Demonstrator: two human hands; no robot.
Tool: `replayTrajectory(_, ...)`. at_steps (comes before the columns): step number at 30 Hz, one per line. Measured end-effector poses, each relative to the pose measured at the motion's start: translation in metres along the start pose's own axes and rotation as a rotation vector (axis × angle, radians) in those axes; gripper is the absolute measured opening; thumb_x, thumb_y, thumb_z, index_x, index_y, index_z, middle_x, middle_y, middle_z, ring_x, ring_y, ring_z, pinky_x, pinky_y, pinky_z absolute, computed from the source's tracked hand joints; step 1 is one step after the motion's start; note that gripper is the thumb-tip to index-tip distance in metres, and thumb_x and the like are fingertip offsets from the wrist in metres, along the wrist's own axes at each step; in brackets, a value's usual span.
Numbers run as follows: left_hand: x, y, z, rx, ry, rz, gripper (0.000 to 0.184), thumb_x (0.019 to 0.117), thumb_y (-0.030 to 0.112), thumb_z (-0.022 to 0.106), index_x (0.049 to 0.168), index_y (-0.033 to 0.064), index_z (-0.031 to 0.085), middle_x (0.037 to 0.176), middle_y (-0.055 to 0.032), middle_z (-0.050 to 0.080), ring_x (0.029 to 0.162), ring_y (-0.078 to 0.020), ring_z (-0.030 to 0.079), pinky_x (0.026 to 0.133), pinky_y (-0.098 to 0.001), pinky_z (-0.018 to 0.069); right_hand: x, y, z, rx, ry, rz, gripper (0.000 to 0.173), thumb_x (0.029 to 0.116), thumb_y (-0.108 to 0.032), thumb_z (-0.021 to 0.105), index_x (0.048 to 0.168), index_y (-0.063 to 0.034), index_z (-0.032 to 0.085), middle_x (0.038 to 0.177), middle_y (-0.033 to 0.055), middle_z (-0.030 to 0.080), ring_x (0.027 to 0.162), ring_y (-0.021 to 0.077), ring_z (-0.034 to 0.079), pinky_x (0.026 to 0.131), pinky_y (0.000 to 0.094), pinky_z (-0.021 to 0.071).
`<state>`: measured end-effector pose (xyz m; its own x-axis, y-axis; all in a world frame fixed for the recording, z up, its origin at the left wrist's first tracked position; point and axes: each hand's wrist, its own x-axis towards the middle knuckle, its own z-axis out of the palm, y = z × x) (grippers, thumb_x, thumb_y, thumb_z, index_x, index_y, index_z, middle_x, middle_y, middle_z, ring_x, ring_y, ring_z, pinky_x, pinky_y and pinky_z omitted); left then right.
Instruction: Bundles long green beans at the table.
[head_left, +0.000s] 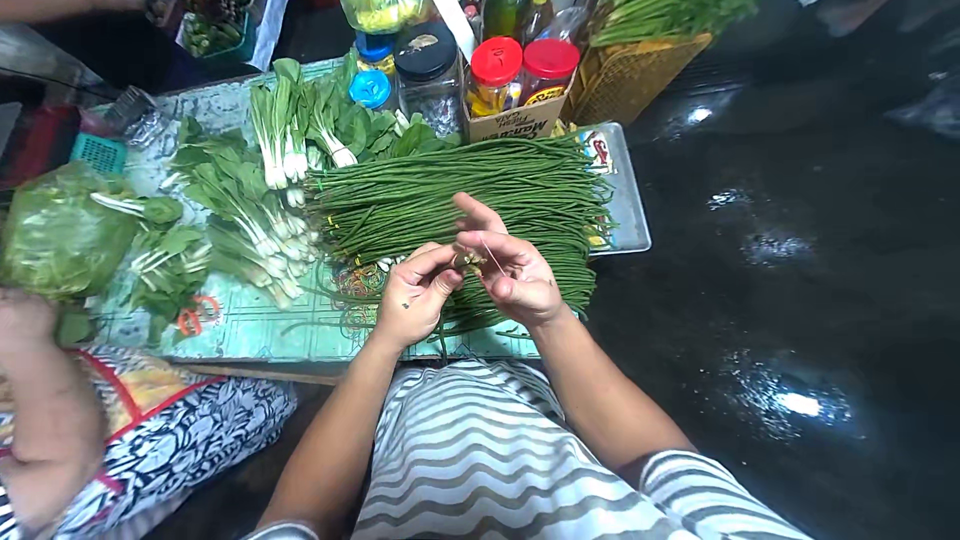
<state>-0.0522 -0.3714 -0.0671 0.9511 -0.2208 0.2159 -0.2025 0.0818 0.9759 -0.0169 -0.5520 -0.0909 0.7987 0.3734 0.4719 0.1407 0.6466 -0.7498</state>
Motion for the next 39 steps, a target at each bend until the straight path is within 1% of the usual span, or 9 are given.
replayTrajectory(4,0.000,-0.001,0.001,0.129,0.004,0.048,0.022,0.0980,0.010,0.068,0.119,0.0030,0.072,0.107,-0.0062,0.067,0.094,-0.0145,0.066,0.082,-0.0320,0.0608,0.001,-0.008,0.002,-0.082,-0.001,0.005,0.055,0.0805,-0.048,0.083,0.121,-0.0125,0.073,0.166,0.0144,0.030,0.148,0.0309,0.036,0.110,0.0432,0.0470)
replayTrajectory(10,-0.006,0.008,0.008,0.577,0.053,0.152,0.020,0.0980,0.012,0.067,0.116,0.0064,0.074,0.100,-0.0020,0.066,0.087,-0.0079,0.065,0.075,-0.0257,0.0600,-0.004,-0.021,0.004,-0.485,0.083,0.025,0.026,0.0812,-0.028,0.085,0.094,-0.0089,0.073,0.142,0.0131,0.057,0.135,0.0279,0.052,0.107,0.0428,0.0513)
replayTrajectory(17,-0.004,0.007,0.014,0.889,0.011,0.117,0.035,0.1061,0.025,0.054,0.138,0.0141,0.064,0.096,-0.0031,0.061,0.081,-0.0120,0.061,0.069,-0.0295,0.0555,-0.015,-0.027,0.004,-0.230,0.233,0.049,0.050,0.0774,-0.005,0.070,0.124,-0.0119,0.053,0.133,0.0108,0.058,0.122,0.0255,0.057,0.101,0.0425,0.0518)
replayTrajectory(21,-0.001,0.006,0.020,0.716,-0.008,0.097,0.040,0.1065,0.035,0.052,0.144,0.0232,0.060,0.094,0.0011,0.060,0.079,-0.0078,0.058,0.067,-0.0274,0.0536,-0.022,-0.019,0.004,-0.268,0.291,0.093,0.054,0.0806,-0.012,0.072,0.130,-0.0130,0.050,0.123,0.0055,0.057,0.110,0.0176,0.059,0.092,0.0344,0.0537)
replayTrajectory(24,0.002,0.006,0.023,0.363,-0.013,0.082,0.029,0.1069,0.020,0.052,0.130,0.0066,0.064,0.107,-0.0046,0.069,0.090,-0.0096,0.067,0.079,-0.0291,0.0599,-0.022,-0.009,0.003,-0.147,0.236,0.069,0.059,0.0871,-0.023,0.069,0.141,-0.0171,0.044,0.126,0.0045,0.056,0.110,0.0164,0.058,0.091,0.0330,0.0526)
replayTrajectory(28,0.010,0.013,0.021,-0.260,-0.049,-0.024,0.037,0.1098,0.017,0.039,0.146,0.0140,0.048,0.085,-0.0052,0.056,0.067,-0.0118,0.053,0.060,-0.0266,0.0484,-0.033,0.031,0.007,-0.214,-0.003,0.226,0.088,0.0829,-0.049,0.080,0.152,-0.0188,0.036,0.126,-0.0003,0.061,0.110,0.0118,0.062,0.094,0.0361,0.0560)
replayTrajectory(30,0.017,0.035,0.009,-0.320,-0.025,-0.038,0.036,0.1106,0.023,0.032,0.141,0.0137,0.048,0.083,-0.0041,0.053,0.065,-0.0129,0.051,0.059,-0.0275,0.0481,-0.049,0.055,0.015,-0.220,-0.133,0.342,0.081,0.0826,-0.039,0.085,0.146,-0.0060,0.047,0.130,0.0059,0.065,0.121,0.0167,0.062,0.107,0.0424,0.0520)
replayTrajectory(34,0.038,0.100,-0.035,-0.272,0.154,0.131,0.041,0.1102,0.046,0.021,0.117,0.0218,0.053,0.082,0.0035,0.055,0.064,-0.0115,0.053,0.057,-0.0275,0.0479,-0.055,0.077,0.020,-0.298,-0.234,0.466,0.023,0.0973,-0.016,0.069,0.111,0.0020,0.069,0.101,0.0059,0.073,0.093,0.0096,0.068,0.088,0.0311,0.0579)
replayTrajectory(39,0.052,0.173,-0.105,-0.125,0.284,0.343,0.052,0.1099,0.026,0.005,0.091,0.0137,0.052,0.076,-0.0003,0.055,0.062,-0.0117,0.053,0.057,-0.0243,0.0505,-0.035,0.058,0.014,-0.343,-0.246,0.514,0.022,0.1015,-0.020,0.063,0.111,-0.0006,0.069,0.098,0.0046,0.072,0.087,0.0085,0.068,0.081,0.0300,0.0585)
